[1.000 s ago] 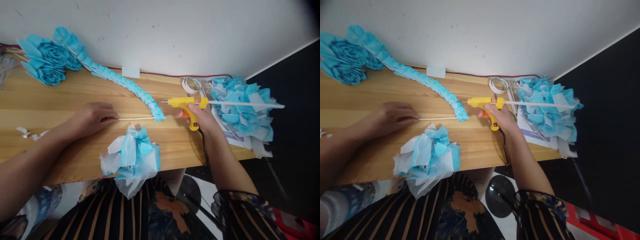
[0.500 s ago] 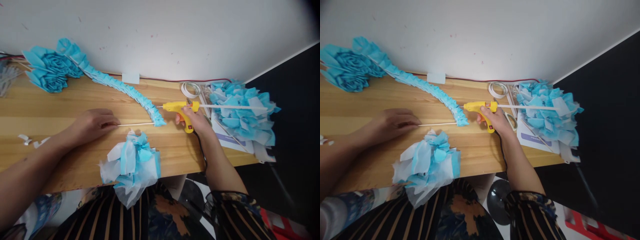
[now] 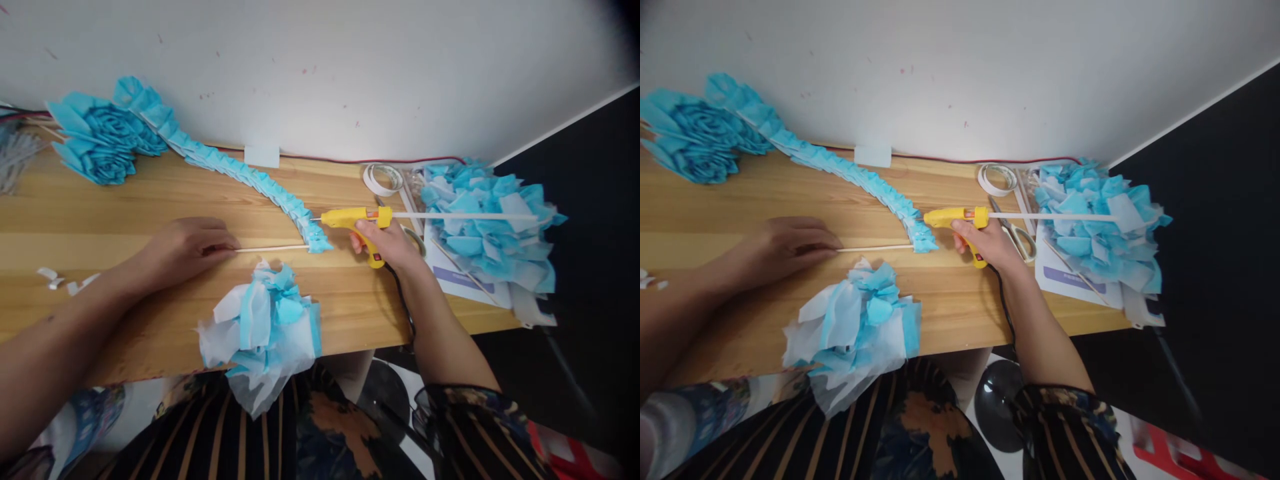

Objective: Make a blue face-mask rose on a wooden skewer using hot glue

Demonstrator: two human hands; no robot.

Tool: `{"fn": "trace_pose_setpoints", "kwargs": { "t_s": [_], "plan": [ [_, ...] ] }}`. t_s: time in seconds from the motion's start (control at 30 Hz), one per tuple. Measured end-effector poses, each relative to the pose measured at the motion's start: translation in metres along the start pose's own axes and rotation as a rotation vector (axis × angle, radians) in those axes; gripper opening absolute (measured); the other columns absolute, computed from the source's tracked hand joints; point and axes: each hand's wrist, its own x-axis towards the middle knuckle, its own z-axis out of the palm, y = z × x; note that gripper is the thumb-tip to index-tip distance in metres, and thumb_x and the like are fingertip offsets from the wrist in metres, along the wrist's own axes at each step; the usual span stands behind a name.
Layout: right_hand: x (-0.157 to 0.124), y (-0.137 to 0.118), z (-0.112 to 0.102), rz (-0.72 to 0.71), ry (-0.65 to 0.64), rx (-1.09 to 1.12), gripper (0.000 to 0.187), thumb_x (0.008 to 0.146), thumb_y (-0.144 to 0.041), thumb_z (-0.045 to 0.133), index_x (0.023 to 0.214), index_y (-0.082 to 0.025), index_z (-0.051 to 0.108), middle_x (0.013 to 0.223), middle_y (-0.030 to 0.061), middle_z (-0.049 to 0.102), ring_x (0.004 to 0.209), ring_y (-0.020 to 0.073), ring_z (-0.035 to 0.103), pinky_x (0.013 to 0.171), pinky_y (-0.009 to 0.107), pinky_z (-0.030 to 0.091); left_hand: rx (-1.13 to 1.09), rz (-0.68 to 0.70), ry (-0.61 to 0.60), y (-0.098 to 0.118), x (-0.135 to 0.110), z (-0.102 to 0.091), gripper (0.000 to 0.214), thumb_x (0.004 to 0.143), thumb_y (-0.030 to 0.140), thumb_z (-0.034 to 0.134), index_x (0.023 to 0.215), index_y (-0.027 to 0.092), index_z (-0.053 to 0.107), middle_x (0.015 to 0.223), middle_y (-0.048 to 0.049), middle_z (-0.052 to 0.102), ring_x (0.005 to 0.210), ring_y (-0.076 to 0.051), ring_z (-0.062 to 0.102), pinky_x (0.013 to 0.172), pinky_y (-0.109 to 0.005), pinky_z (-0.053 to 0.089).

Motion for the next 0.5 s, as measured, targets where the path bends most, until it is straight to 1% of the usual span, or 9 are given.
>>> {"fn": "trace_pose_setpoints", "kwargs": {
  "t_s": [0.1,0.2,0.5],
  "plan": [
    [-0.0003,0.003,-0.0002,-0.013,0.015,-0.017,0.049,0.084,-0.068,0.066,0.067,-0.023,0.059,0.056,-0.0008,0.059,0.051,0.0121,0.053,0.049,0.028,0.041,-0.001,-0.009,-0.013,0.0,0.0001,-0.0006,0.032,0.105,0.033,0.05,0.094,0.018,0.076,0.089,-0.0061,0.071,0.08,-0.017,0.066,0.073,-0.026,0.047],
    [-0.0005,0.0038,0.0005,-0.022,0.015,-0.024,0.044,0.086,-0.063,0.065,0.068,-0.023,0.059,0.055,-0.0017,0.057,0.05,0.0116,0.051,0.048,0.027,0.039,-0.006,-0.013,-0.014,0.0001,0.0,-0.0012,0.032,0.105,0.033,0.05,0.094,0.018,0.076,0.089,-0.0058,0.071,0.08,-0.017,0.066,0.073,-0.026,0.046],
    [-0.0003,0.0008,0.0025,-0.023,0.007,-0.05,0.048,0.087,-0.062,0.065,0.062,-0.022,0.056,0.053,-0.0008,0.056,0.048,0.0108,0.047,0.044,0.026,0.034,-0.026,-0.02,-0.018,-0.0012,-0.0012,-0.0003,0.03,0.105,0.032,0.052,0.095,0.017,0.076,0.091,-0.0064,0.071,0.082,-0.018,0.066,0.074,-0.026,0.046]
  ]
}}
